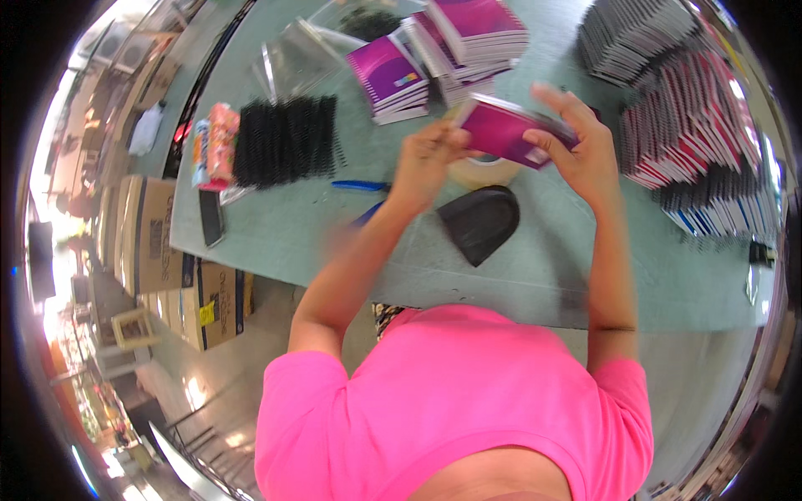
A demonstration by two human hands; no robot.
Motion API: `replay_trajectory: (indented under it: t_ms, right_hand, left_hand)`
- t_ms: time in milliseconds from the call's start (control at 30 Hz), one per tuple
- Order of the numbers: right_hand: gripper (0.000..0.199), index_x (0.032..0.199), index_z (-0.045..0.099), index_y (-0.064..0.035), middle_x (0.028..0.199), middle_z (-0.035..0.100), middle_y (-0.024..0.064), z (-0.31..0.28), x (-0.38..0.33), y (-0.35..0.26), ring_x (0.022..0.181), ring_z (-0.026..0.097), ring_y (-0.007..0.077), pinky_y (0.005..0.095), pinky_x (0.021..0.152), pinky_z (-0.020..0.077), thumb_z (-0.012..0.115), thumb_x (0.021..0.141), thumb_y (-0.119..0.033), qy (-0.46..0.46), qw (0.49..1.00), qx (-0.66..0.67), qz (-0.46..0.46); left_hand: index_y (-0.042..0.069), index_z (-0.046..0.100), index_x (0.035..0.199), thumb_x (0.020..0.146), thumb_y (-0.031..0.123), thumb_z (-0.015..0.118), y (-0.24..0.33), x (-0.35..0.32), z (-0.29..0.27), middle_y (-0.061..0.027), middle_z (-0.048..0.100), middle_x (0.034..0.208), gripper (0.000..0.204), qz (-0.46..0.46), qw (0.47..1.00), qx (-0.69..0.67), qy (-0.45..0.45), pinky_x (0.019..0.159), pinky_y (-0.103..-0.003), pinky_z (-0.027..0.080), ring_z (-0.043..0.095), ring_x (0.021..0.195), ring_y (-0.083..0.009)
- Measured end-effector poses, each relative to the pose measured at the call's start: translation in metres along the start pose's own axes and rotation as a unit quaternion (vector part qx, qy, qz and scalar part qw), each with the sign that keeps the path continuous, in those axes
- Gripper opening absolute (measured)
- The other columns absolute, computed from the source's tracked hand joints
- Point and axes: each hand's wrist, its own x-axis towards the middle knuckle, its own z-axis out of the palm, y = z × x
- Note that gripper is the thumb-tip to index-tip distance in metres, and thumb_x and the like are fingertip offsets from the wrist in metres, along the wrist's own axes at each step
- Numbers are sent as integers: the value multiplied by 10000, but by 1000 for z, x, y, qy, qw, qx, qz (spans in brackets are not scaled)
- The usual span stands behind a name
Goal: The person binds small purple notebooks by inserting a wire spiral into the pre-punched holes of each notebook by hand.
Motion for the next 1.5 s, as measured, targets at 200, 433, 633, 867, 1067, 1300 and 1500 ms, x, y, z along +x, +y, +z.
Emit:
replay_trajectory:
  t_ms: [200,433,633,867,1067,1300,1500]
  right_hand:
    - [150,944,616,-84,821,621,100,15,9,-5,762,586,272,368,660,450,616,794,-101,-27,999,-29,11]
    - [111,919,590,-104,698,601,83,57,18,-11,677,583,300,392,619,443,582,808,-105,-41,995,-88,11]
    - [126,945,585,-107,708,609,116,46,24,-5,642,574,318,421,579,432,573,821,-123,-111,991,-53,56]
    - [141,955,560,-36,696,571,152,21,27,-6,568,514,213,323,552,412,577,831,-99,-187,973,9,134]
    - [109,941,580,-28,722,587,33,31,7,65,616,518,99,252,594,413,566,841,-70,-277,905,198,255]
    - [92,921,585,-12,791,570,-26,56,19,58,712,524,51,203,659,414,547,844,-44,-320,843,277,332]
    - [95,921,579,3,714,565,16,44,27,23,635,509,55,234,603,419,570,831,-26,-270,920,188,213]
  left_hand:
    - [3,637,1000,895,198,568,40,6,-48,-74,657,849,233,5,935,343,86,671,-273,497,608,733,-114]
    - [19,610,759,781,339,641,40,26,-157,-186,617,680,323,-35,581,783,220,670,-422,486,622,722,-362]
    - [-17,598,800,781,287,606,56,26,-161,-232,632,796,305,-54,658,718,221,692,-475,492,613,748,-427]
    - [0,578,752,746,246,593,51,23,-166,-238,620,760,247,-52,636,735,228,700,-474,483,607,765,-418]
    - [4,572,730,756,320,625,66,29,-143,-201,623,725,321,-69,700,675,224,679,-446,481,618,742,-373]
    - [28,609,835,765,379,655,24,24,-136,-175,631,806,362,59,643,746,159,667,-431,476,615,772,-349]
    - [4,613,866,810,256,582,38,22,-137,-195,621,781,259,-31,703,689,172,680,-413,473,621,772,-350]
